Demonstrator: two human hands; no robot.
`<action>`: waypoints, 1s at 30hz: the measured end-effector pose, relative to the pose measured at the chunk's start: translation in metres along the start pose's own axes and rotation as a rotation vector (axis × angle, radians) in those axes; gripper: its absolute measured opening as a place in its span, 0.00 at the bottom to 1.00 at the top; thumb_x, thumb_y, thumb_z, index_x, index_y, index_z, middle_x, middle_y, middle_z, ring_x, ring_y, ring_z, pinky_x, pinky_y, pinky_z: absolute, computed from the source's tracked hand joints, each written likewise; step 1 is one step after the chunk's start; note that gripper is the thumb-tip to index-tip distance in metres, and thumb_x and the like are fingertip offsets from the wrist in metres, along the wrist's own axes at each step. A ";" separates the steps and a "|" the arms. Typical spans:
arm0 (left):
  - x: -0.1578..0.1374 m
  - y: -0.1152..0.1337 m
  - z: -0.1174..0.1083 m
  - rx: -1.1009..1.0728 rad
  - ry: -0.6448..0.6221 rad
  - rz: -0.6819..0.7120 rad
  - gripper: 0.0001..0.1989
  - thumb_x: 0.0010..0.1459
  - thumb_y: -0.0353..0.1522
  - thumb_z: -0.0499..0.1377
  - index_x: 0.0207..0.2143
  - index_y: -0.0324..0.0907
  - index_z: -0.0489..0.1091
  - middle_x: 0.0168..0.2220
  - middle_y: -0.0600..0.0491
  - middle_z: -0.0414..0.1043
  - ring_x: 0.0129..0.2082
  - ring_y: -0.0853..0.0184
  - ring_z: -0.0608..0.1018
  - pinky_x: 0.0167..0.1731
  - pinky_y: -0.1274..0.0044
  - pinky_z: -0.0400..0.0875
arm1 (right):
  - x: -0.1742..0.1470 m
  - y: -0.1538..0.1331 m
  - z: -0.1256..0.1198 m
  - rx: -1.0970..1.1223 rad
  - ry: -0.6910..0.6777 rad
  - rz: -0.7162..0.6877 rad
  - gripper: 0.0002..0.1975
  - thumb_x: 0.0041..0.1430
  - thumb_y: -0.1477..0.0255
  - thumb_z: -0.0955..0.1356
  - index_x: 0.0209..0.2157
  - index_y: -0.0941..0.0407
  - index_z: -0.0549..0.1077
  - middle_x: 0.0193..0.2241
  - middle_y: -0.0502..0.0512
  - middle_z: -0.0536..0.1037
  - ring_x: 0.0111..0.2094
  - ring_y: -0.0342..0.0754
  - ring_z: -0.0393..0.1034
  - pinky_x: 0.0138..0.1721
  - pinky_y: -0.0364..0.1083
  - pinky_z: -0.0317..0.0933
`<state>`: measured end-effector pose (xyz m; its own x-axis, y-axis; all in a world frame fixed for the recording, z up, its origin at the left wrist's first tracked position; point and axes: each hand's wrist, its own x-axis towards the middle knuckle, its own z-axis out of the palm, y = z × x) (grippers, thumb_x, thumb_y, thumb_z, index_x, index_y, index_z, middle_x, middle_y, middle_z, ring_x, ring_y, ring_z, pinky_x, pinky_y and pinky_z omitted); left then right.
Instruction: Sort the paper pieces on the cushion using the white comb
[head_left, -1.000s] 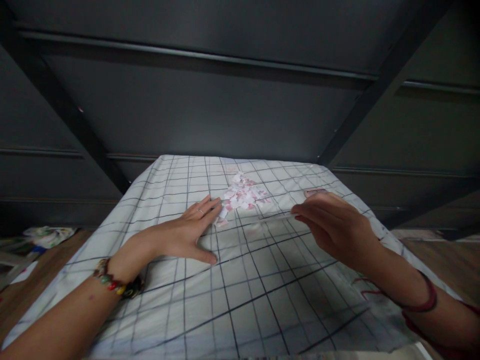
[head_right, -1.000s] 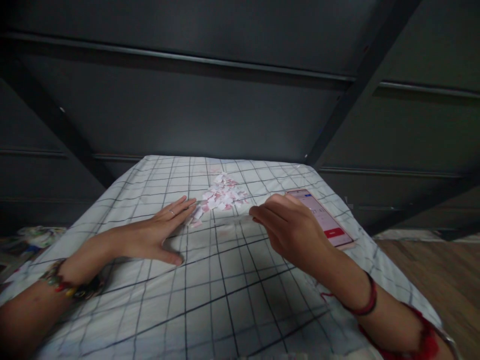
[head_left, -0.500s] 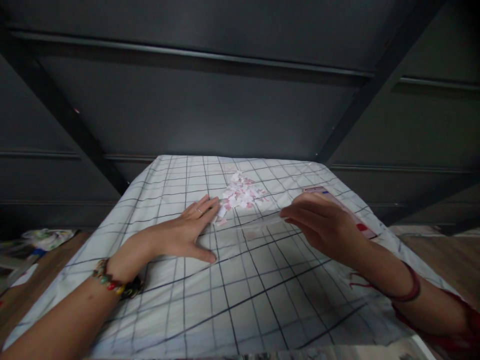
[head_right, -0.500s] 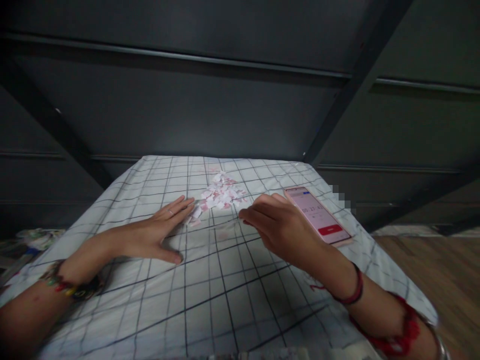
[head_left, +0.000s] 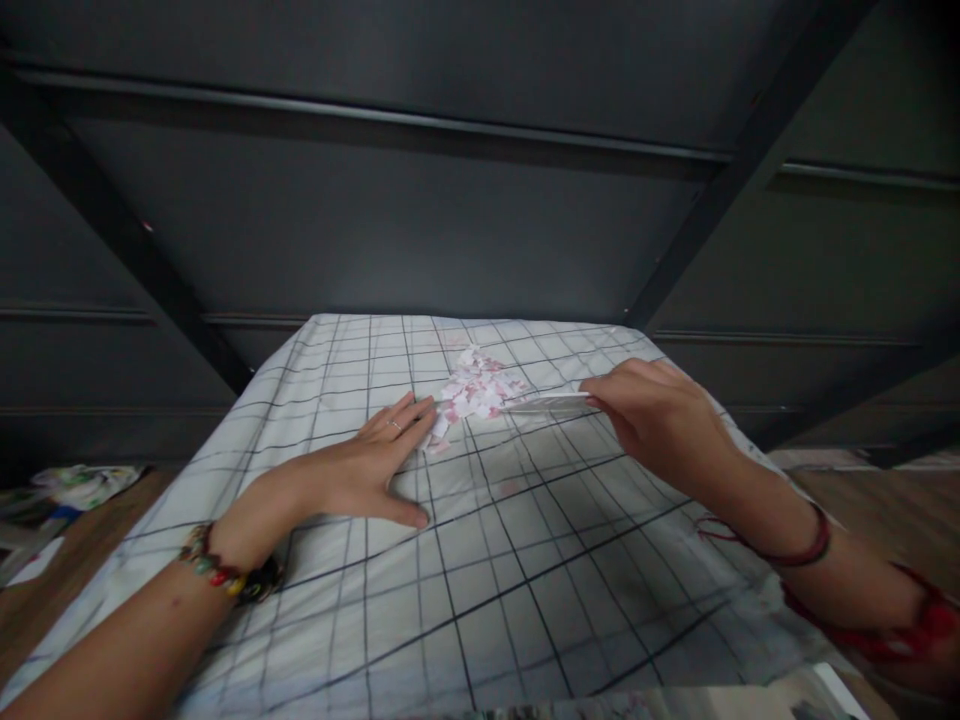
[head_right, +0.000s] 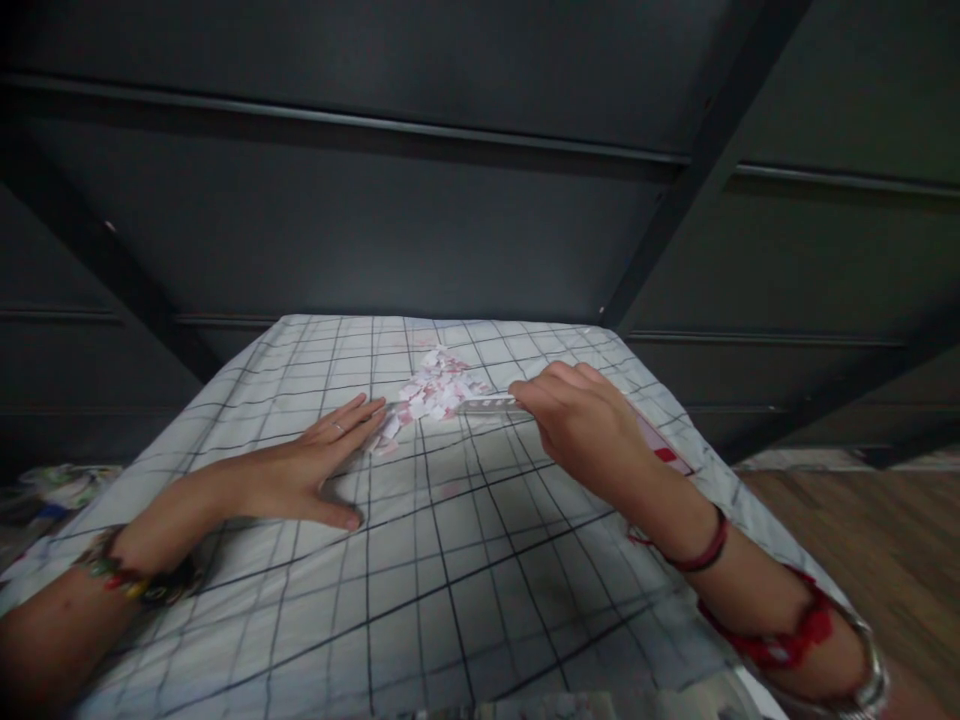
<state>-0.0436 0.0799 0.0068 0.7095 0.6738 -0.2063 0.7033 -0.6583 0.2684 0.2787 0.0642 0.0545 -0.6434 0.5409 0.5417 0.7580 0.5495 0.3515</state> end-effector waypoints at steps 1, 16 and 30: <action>0.000 0.000 0.000 -0.002 -0.004 -0.007 0.56 0.53 0.53 0.59 0.66 0.40 0.23 0.67 0.37 0.20 0.64 0.47 0.29 0.60 0.59 0.39 | 0.000 0.000 0.004 -0.021 -0.019 -0.010 0.11 0.57 0.82 0.60 0.28 0.56 0.71 0.22 0.52 0.72 0.27 0.47 0.65 0.30 0.46 0.58; 0.002 0.006 -0.004 0.004 -0.029 -0.051 0.56 0.52 0.53 0.58 0.66 0.34 0.28 0.67 0.36 0.21 0.65 0.49 0.29 0.61 0.60 0.38 | -0.005 -0.003 0.001 0.057 -0.040 -0.021 0.12 0.57 0.82 0.60 0.28 0.56 0.71 0.21 0.51 0.71 0.25 0.45 0.63 0.28 0.45 0.56; 0.002 0.003 -0.001 0.021 -0.013 -0.030 0.56 0.53 0.54 0.58 0.67 0.36 0.28 0.67 0.37 0.22 0.65 0.48 0.30 0.61 0.60 0.38 | -0.010 -0.020 -0.008 0.334 0.064 -0.151 0.09 0.59 0.82 0.60 0.33 0.58 0.70 0.24 0.51 0.73 0.25 0.43 0.64 0.27 0.44 0.57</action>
<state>-0.0407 0.0796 0.0085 0.6886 0.6891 -0.2259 0.7249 -0.6449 0.2422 0.2711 0.0429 0.0484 -0.7294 0.4025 0.5531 0.5710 0.8035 0.1684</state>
